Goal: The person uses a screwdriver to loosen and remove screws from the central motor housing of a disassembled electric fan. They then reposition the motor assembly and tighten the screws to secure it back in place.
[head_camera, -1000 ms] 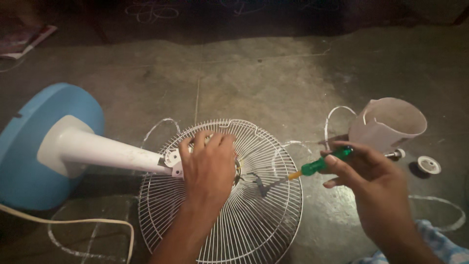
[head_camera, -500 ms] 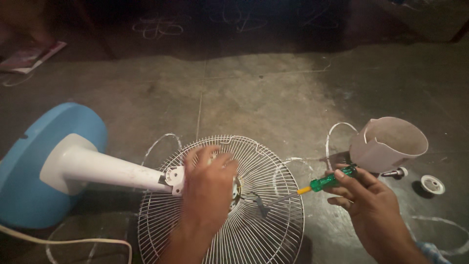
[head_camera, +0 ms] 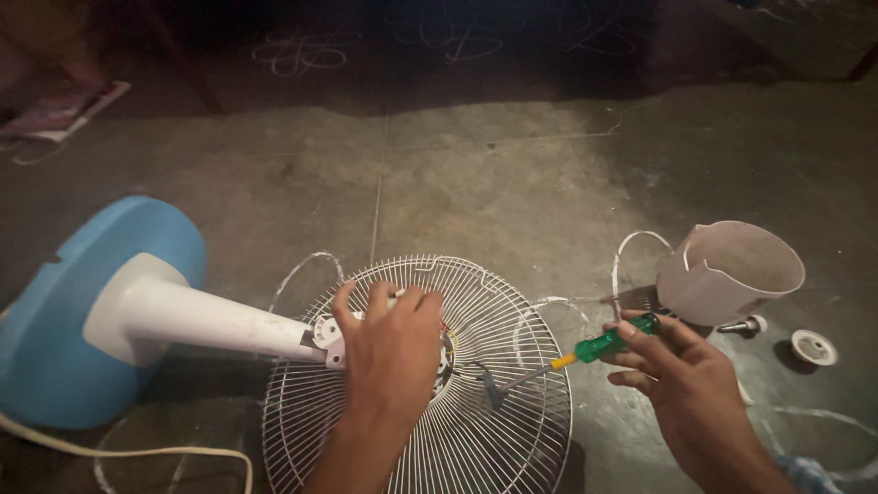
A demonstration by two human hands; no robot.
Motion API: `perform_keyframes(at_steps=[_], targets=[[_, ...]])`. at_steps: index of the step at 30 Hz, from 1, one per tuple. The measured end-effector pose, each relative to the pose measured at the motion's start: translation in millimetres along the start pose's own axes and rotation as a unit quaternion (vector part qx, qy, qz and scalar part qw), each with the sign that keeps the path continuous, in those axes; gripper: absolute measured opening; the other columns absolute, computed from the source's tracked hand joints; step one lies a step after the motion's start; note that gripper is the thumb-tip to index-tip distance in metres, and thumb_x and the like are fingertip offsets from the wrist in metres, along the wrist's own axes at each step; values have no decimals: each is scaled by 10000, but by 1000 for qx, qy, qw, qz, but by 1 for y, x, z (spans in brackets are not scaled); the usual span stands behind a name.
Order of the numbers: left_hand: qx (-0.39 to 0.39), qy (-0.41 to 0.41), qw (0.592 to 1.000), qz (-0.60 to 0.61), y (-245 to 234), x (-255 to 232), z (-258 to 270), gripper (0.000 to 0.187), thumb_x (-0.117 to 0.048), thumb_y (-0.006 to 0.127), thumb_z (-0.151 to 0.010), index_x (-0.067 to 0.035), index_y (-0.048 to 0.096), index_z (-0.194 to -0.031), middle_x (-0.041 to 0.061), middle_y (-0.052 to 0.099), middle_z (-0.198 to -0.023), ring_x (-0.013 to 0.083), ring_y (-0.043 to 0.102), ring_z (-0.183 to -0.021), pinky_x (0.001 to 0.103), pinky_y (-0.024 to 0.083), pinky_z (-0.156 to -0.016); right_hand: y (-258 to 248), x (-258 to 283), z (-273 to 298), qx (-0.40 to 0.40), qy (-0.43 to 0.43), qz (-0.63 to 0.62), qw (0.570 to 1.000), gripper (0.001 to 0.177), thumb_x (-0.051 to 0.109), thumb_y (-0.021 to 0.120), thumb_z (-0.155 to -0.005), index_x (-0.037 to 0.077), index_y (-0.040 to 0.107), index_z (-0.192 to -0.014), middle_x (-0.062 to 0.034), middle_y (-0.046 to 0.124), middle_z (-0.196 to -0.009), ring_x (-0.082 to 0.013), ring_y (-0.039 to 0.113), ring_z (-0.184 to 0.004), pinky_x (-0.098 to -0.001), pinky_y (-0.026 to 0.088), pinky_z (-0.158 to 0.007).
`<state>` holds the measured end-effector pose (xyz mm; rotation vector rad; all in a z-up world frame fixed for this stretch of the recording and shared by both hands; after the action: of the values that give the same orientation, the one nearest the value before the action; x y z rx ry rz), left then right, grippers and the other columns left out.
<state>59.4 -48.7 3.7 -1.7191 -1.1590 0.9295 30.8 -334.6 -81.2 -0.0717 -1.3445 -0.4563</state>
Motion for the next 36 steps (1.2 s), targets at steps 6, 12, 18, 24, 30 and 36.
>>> perform_keyframes(at_steps=[6, 12, 18, 24, 30, 36], targets=[[2, 4, 1000, 11, -4, -3, -1, 226, -286, 595, -944, -127, 720, -1044, 30, 723, -1026, 274, 595, -1038, 615, 256, -1060, -3, 3, 2, -3, 2, 17, 1000, 320, 171, 654, -929, -26, 668, -1181, -142, 744, -1068, -243, 720, -951, -400, 556, -761], [137, 14, 990, -30, -8, -6, -13, 355, -352, 650, -895, -145, 689, -1181, 68, 694, -1177, 304, 563, -1211, 634, 216, -1096, -6, 3, 1, 0, 2, 6, 1000, 324, 174, 654, -927, -18, 669, -1187, -141, 751, -1066, -249, 727, -945, -391, 553, -758], [210, 88, 969, -98, -19, -15, -22, 176, -227, 680, -911, -203, 760, -1065, 90, 678, -1192, 297, 566, -1233, 601, 184, -1197, -12, 4, 0, 7, -6, -6, 1000, 286, 172, 663, -925, -7, 662, -1148, -151, 763, -1094, -248, 724, -934, -378, 555, -738], [196, 128, 951, -203, -19, -30, -23, 153, -143, 733, -807, -129, 786, -949, 124, 710, -1133, 311, 615, -1180, 600, 226, -1181, -14, 5, 1, 17, -19, -12, 1000, 278, 166, 677, -919, -12, 664, -1132, -147, 759, -1076, -241, 729, -924, -368, 562, -727], [214, 113, 952, -188, -7, -29, -23, 184, -120, 736, -766, -103, 784, -943, 138, 695, -1160, 308, 622, -1174, 529, 321, -1117, -17, 6, 0, 6, -18, -8, 1000, 283, 164, 689, -908, -14, 663, -1127, -132, 760, -1039, -232, 727, -909, -361, 566, -731], [147, 69, 981, -102, -3, -18, -34, 123, -143, 721, -818, -86, 774, -913, 127, 736, -1050, 296, 675, -1073, 511, 406, -1022, -17, 10, 0, 6, -20, -13, 1000, 290, 173, 687, -910, -8, 666, -1136, -133, 747, -1028, -234, 729, -914, -357, 562, -726]])
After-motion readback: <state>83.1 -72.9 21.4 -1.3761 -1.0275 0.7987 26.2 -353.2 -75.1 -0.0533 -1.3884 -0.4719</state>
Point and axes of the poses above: each hand's wrist, its own z-axis away from the middle knuckle, its own y-axis out of the palm, x = y × z, the point moved 5 cm from there along -z, towards the middle knuckle
